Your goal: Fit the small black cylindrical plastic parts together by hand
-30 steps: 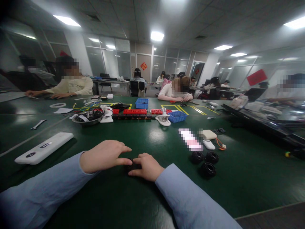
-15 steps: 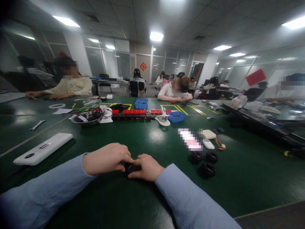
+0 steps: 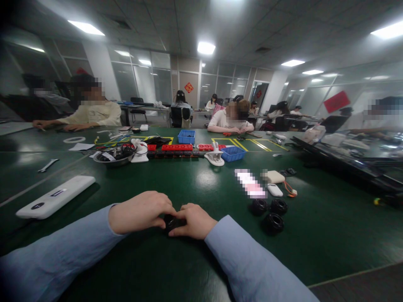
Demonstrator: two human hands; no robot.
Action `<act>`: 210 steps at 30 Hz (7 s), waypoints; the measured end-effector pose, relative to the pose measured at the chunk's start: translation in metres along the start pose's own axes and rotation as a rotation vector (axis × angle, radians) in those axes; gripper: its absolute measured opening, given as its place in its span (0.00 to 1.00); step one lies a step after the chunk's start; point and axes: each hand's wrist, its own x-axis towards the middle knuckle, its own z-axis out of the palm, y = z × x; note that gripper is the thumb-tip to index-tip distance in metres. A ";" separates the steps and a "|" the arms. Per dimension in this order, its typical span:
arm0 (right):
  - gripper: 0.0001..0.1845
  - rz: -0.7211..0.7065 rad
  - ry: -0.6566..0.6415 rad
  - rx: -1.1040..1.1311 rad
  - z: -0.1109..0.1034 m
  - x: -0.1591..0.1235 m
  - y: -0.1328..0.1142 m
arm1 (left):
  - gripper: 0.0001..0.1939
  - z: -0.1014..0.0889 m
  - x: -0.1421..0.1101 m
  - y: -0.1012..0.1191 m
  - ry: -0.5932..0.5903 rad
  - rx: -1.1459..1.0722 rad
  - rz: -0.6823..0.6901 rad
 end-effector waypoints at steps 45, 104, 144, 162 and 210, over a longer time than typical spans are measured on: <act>0.17 0.012 0.013 0.003 0.002 0.001 0.002 | 0.15 0.000 0.007 0.011 -0.067 0.063 -0.214; 0.16 0.067 -0.012 0.025 0.001 0.001 -0.003 | 0.17 -0.004 -0.001 -0.003 -0.027 -0.063 -0.001; 0.17 0.017 0.024 -0.009 0.003 0.001 0.001 | 0.10 -0.005 0.003 0.018 -0.052 0.060 -0.193; 0.15 0.025 0.010 0.003 0.001 0.002 0.000 | 0.24 0.000 0.008 0.030 -0.044 0.117 -0.379; 0.20 0.040 -0.006 -0.012 -0.001 0.000 -0.002 | 0.17 0.003 0.003 -0.009 -0.012 -0.088 0.010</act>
